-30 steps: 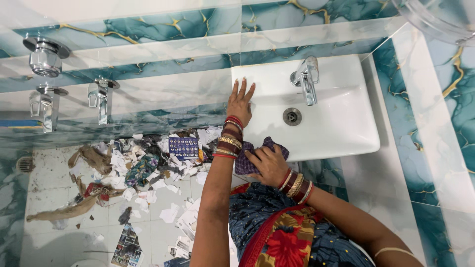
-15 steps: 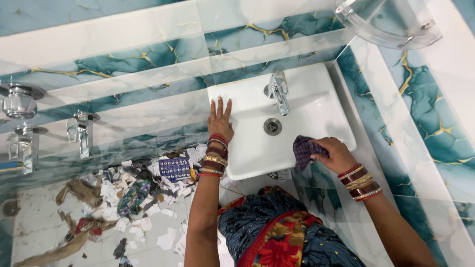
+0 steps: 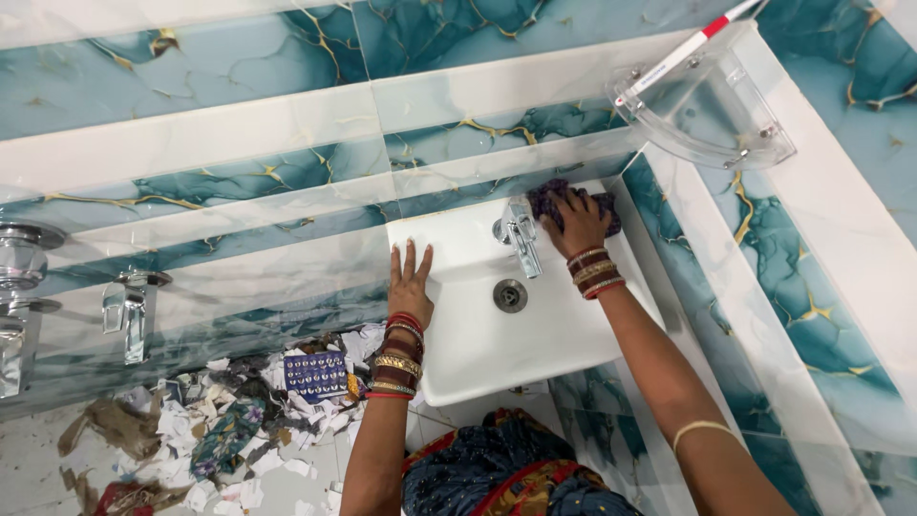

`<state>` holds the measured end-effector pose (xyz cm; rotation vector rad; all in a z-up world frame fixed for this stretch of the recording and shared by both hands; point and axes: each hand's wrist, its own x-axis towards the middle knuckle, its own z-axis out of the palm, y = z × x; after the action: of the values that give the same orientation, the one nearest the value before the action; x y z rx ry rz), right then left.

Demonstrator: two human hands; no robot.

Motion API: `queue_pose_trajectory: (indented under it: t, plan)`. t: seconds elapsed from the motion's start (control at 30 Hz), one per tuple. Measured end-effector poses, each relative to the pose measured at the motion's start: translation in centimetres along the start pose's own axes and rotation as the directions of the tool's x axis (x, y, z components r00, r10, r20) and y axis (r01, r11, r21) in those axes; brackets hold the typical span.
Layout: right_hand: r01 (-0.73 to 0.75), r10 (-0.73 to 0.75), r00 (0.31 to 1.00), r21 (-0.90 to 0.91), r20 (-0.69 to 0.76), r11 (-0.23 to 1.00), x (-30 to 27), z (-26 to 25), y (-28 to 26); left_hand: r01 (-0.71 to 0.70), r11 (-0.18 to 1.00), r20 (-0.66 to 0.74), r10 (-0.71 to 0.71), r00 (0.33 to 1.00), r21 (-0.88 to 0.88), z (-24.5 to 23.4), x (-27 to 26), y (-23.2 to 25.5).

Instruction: The person wipes the surfaces and faucet of a white sink using a dark cloth, moving around different parts of the basin and hardware.

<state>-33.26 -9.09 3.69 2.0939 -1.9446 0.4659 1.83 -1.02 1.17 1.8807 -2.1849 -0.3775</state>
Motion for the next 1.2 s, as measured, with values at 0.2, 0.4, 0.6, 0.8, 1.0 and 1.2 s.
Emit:
queue_pose_trajectory:
  t: [0.2,0.4,0.6,0.8,1.0,1.2]
  plan:
    - [0.291,-0.305,0.951,0.169,0.06,0.942,-3.3,-0.3,1.0,-0.009,1.0,-0.061,0.009,0.998,0.0,-0.1,0.1,0.2]
    - [0.485,-0.461,0.859,-0.065,0.22,0.872,-4.9,-1.9,3.7,0.004,1.0,-0.033,-0.004,0.999,-0.011,-0.3,0.3,0.2]
    - [0.755,-0.714,0.642,-0.065,0.279,0.653,-6.8,6.0,0.6,0.006,0.998,0.001,-0.006,1.0,0.069,0.2,0.4,0.1]
    - [0.835,-0.833,0.523,-0.087,-0.18,0.543,-7.6,12.3,-10.6,0.056,0.998,0.039,-0.057,0.998,0.028,-0.2,0.3,0.2]
    - [0.862,-0.868,0.486,-0.108,-0.099,0.495,-7.2,11.9,-11.4,0.086,0.989,-0.016,-0.085,0.996,0.119,-0.1,-0.2,0.8]
    - [0.693,-0.673,0.718,-0.088,0.179,0.716,-7.2,5.7,-1.6,0.084,0.989,-0.063,-0.077,0.995,0.121,0.4,-0.7,0.8]
